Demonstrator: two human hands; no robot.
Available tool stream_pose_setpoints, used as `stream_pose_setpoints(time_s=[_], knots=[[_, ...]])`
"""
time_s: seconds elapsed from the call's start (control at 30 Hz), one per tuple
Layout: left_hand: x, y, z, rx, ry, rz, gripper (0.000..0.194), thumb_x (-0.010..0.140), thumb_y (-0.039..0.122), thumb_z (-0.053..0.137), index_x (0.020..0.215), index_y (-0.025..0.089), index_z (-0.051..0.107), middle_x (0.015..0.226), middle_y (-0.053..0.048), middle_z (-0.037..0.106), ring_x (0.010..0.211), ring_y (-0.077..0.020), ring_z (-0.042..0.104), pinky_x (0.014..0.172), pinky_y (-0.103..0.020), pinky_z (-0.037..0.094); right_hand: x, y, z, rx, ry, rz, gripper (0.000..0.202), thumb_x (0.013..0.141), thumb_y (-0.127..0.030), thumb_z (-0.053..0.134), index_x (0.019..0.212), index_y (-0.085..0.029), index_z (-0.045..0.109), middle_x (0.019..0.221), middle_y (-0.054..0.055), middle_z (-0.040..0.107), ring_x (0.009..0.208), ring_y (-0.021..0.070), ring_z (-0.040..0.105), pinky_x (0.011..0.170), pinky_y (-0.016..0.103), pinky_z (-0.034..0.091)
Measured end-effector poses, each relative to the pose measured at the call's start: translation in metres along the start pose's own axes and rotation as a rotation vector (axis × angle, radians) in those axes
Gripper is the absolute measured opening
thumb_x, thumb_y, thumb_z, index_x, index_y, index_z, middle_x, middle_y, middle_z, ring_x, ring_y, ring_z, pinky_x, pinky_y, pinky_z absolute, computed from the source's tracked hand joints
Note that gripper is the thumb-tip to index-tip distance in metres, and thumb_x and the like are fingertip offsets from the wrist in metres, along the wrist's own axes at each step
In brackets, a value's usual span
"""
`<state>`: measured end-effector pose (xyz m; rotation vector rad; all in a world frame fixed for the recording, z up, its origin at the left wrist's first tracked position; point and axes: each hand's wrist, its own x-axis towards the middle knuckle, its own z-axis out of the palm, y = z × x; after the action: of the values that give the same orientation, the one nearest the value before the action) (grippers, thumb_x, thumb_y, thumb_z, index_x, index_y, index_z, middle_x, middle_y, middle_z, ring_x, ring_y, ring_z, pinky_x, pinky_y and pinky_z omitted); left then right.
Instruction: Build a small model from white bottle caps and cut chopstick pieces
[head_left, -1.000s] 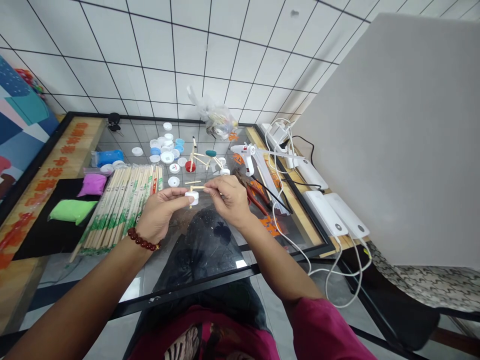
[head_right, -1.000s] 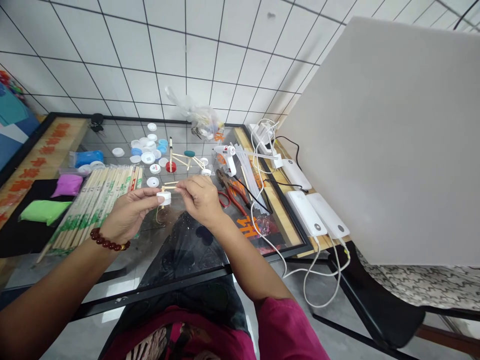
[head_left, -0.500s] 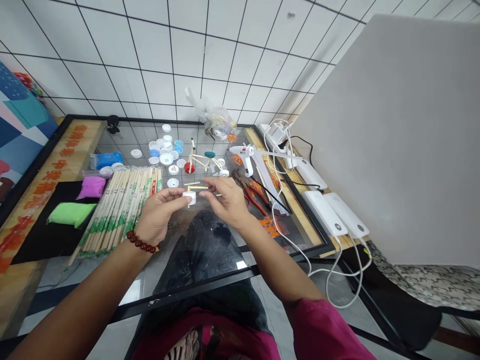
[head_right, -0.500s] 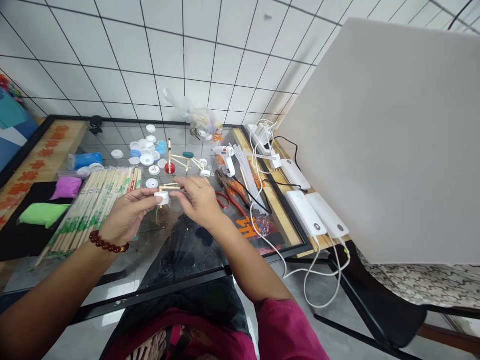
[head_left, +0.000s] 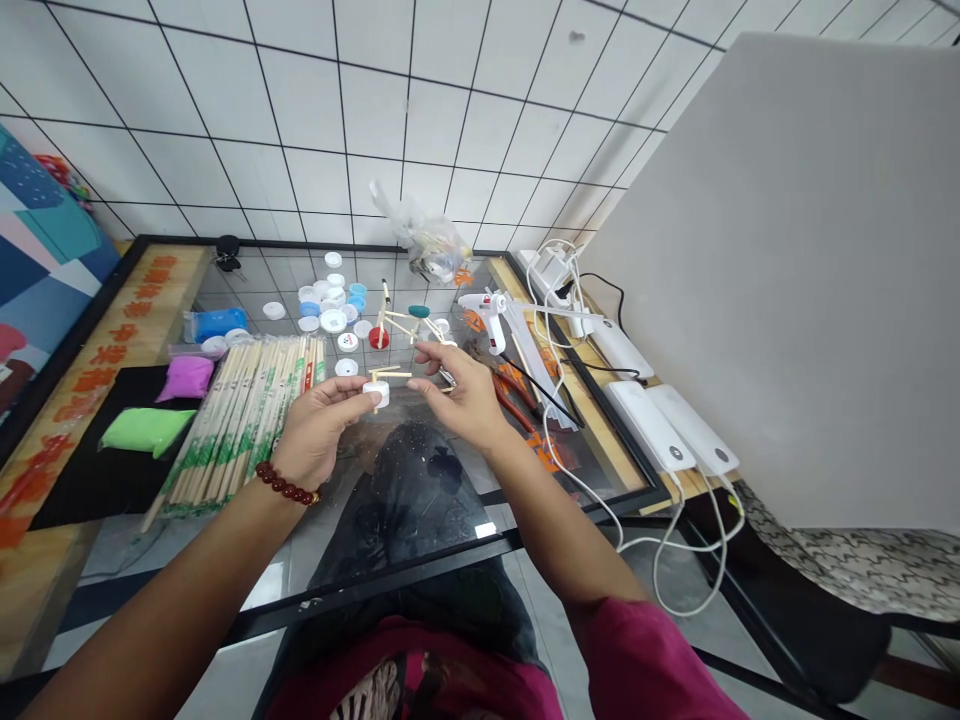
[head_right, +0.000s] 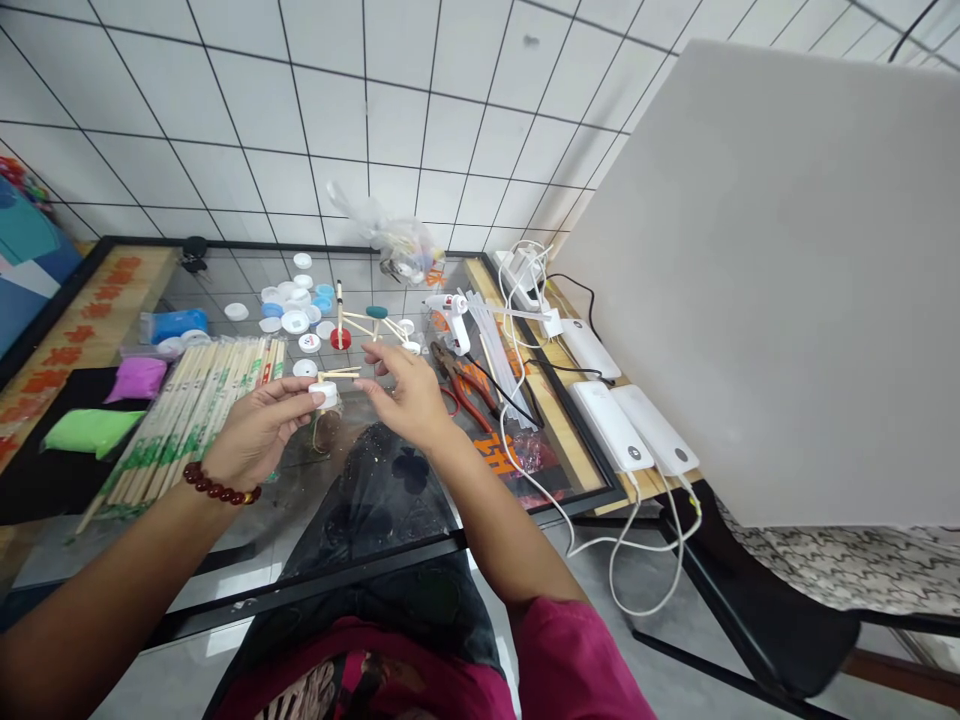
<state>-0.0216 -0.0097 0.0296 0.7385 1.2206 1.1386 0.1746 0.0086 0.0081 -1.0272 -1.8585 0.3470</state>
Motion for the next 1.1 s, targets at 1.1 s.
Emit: stream_pose_setpoints(time_s=[1.1], knots=[[0.013, -0.02, -0.004, 0.237, -0.02, 0.002, 0.041, 0.046, 0.026, 0.088, 0.08, 0.011, 0.071, 0.063, 0.001, 0.065, 0.047, -0.0052, 0.044, 0.046, -0.022, 0.032, -0.006, 0.007, 0.013, -0.164, -0.171, -0.06, 0.008, 0.094, -0.021, 0.061, 0.092, -0.02, 0.069, 0.087, 0.004, 0.07, 0.084, 0.0175, 0.063, 0.079, 0.031, 0.04]])
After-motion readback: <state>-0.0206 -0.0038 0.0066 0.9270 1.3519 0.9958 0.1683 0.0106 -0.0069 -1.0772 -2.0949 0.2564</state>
